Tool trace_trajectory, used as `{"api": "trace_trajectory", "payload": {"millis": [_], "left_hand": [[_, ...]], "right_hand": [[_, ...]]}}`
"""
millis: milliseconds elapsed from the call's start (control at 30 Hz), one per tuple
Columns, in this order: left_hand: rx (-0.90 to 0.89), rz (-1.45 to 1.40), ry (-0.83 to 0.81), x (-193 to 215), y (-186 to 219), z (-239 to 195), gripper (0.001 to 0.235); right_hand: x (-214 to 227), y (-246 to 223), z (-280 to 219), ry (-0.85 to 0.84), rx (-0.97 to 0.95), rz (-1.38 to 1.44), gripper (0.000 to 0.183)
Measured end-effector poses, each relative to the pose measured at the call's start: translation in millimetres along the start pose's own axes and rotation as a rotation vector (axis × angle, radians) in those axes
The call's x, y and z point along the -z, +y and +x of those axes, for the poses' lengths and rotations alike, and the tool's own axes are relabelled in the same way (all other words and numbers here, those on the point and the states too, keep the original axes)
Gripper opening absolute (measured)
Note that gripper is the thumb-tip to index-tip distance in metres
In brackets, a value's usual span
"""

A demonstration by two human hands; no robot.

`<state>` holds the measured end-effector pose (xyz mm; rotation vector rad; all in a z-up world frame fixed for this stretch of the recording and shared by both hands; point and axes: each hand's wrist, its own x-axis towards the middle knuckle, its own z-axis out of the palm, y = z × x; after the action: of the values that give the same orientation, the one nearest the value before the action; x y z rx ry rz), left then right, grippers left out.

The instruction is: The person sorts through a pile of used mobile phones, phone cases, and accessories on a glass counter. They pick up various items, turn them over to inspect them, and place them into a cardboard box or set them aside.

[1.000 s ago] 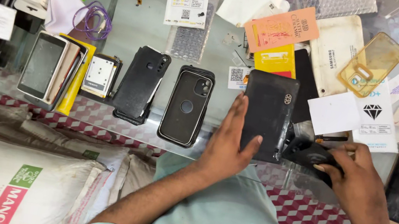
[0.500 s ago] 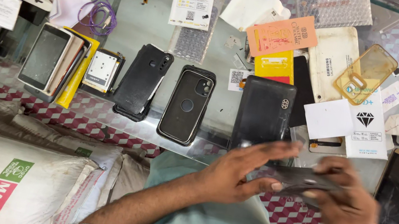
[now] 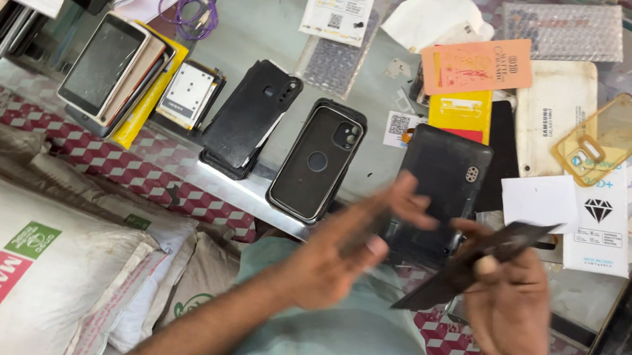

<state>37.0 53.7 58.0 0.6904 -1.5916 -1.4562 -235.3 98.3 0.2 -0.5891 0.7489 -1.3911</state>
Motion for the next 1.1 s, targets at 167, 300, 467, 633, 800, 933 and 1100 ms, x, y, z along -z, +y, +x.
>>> {"api": "trace_trajectory", "payload": {"millis": [167, 300, 467, 633, 800, 933, 1100], "left_hand": [[0.115, 0.594, 0.239, 73.5, 13.7, -10.0, 0.086], [0.419, 0.650, 0.328, 91.9, 21.2, -9.3, 0.098], [0.437, 1.029, 0.369, 59.0, 13.8, 7.9, 0.097], [0.522, 1.306, 0.306, 38.8, 2.0, 24.4, 0.093], [0.504, 1.465, 0.350, 25.4, -7.1, 33.2, 0.090], [0.533, 1.452, 0.403, 17.5, -15.3, 31.5, 0.089], [0.649, 1.341, 0.492, 16.6, -21.6, 33.4, 0.088]], "right_hand": [[24.5, -26.5, 5.2, 0.251, 0.128, -0.064, 0.010], [32.5, -29.0, 8.0, 0.312, 0.211, -0.124, 0.025], [44.8, -18.3, 10.2, 0.330, 0.236, -0.158, 0.028], [70.2, 2.1, 10.8, 0.326, 0.263, -0.163, 0.030], [79.9, 7.0, 7.1, 0.328, 0.205, -0.180, 0.035], [88.2, 0.1, 10.0, 0.229, 0.148, -0.019, 0.032], [91.1, 4.1, 8.1, 0.202, 0.110, -0.059, 0.032]]}}
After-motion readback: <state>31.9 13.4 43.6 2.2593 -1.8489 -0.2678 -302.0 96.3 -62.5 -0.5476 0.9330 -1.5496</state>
